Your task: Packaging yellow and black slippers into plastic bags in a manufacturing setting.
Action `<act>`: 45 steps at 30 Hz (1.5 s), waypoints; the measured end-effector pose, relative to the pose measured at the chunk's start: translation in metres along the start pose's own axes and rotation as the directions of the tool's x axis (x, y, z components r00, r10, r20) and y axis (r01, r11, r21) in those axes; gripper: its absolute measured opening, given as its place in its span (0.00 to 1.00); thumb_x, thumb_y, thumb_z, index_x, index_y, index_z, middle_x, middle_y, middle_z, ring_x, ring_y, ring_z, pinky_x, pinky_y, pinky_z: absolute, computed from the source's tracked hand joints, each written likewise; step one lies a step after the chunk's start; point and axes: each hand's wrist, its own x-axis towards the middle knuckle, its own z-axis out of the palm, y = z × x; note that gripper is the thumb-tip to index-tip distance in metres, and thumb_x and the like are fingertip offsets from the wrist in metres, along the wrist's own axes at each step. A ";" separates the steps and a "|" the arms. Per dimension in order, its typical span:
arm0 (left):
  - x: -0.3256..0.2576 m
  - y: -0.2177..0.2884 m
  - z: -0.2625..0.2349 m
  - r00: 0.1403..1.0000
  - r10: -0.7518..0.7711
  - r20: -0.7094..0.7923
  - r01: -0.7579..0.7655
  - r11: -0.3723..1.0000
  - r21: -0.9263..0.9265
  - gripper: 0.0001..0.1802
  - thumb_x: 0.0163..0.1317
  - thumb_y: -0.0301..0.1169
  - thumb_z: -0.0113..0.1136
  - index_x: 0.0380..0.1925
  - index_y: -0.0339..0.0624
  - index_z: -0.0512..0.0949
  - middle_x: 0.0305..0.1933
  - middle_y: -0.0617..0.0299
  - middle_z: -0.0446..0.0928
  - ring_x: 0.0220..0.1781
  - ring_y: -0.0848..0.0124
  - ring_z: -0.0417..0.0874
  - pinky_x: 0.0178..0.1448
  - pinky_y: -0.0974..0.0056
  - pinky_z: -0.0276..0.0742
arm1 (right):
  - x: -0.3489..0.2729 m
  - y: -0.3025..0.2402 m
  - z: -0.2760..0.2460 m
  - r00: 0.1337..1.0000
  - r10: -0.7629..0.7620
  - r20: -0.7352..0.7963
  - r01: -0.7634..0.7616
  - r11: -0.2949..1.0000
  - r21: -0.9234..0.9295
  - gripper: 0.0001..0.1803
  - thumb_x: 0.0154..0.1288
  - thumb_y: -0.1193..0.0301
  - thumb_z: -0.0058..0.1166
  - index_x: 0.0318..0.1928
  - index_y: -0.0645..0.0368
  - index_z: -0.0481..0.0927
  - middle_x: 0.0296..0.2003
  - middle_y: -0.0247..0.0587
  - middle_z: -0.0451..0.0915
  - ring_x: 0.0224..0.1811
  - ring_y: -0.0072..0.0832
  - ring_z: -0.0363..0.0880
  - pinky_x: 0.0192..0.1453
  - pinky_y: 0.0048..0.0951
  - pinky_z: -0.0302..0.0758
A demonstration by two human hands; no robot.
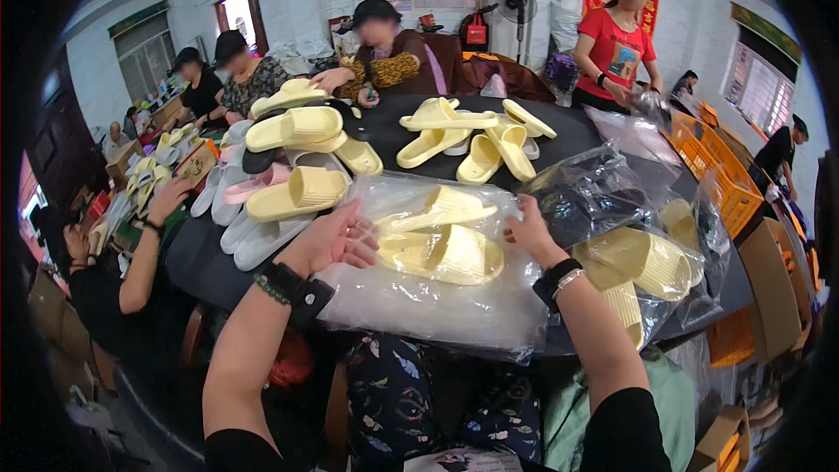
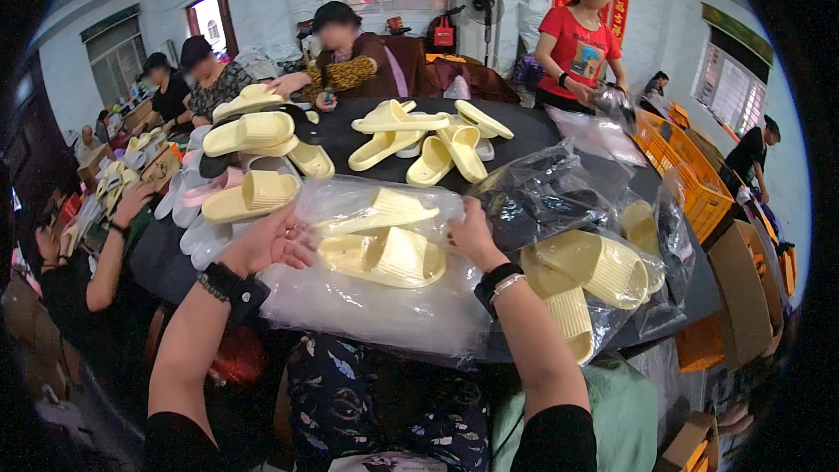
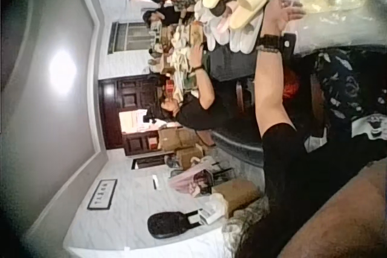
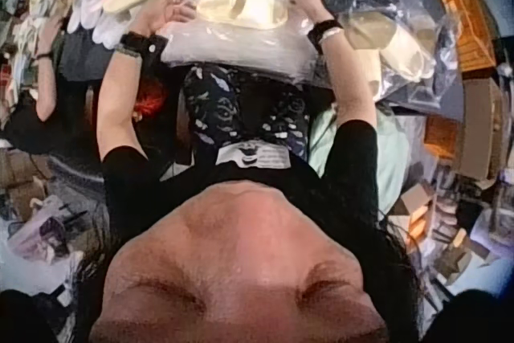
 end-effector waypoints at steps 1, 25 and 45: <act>-0.007 0.009 0.009 0.996 -0.050 -0.075 0.054 0.998 0.045 0.32 0.68 0.57 0.47 0.47 0.34 0.72 0.39 0.52 0.76 0.32 0.62 0.83 0.36 0.62 0.80 | -0.003 -0.012 0.005 0.999 0.048 -0.001 -0.048 0.999 -0.007 0.26 0.66 0.70 0.51 0.61 0.63 0.60 0.38 0.50 0.78 0.29 0.32 0.82 0.29 0.32 0.80; -0.038 0.012 -0.015 0.980 0.023 -0.198 -0.014 0.999 0.048 0.22 0.68 0.39 0.43 0.45 0.28 0.75 0.30 0.47 0.80 0.31 0.57 0.85 0.39 0.59 0.81 | -0.036 -0.037 0.001 0.977 0.176 0.118 -0.189 0.975 0.113 0.08 0.68 0.69 0.43 0.42 0.60 0.71 0.35 0.41 0.80 0.30 0.28 0.78 0.30 0.29 0.76; 0.068 0.038 0.010 0.940 -0.040 -0.340 0.284 0.647 0.708 0.36 0.60 0.51 0.61 0.43 0.19 0.73 0.29 0.44 0.81 0.20 0.60 0.84 0.21 0.61 0.82 | -0.048 0.015 0.012 0.996 -0.015 0.090 0.030 0.986 -0.166 0.20 0.71 0.60 0.47 0.36 0.68 0.77 0.28 0.47 0.80 0.30 0.34 0.80 0.35 0.34 0.75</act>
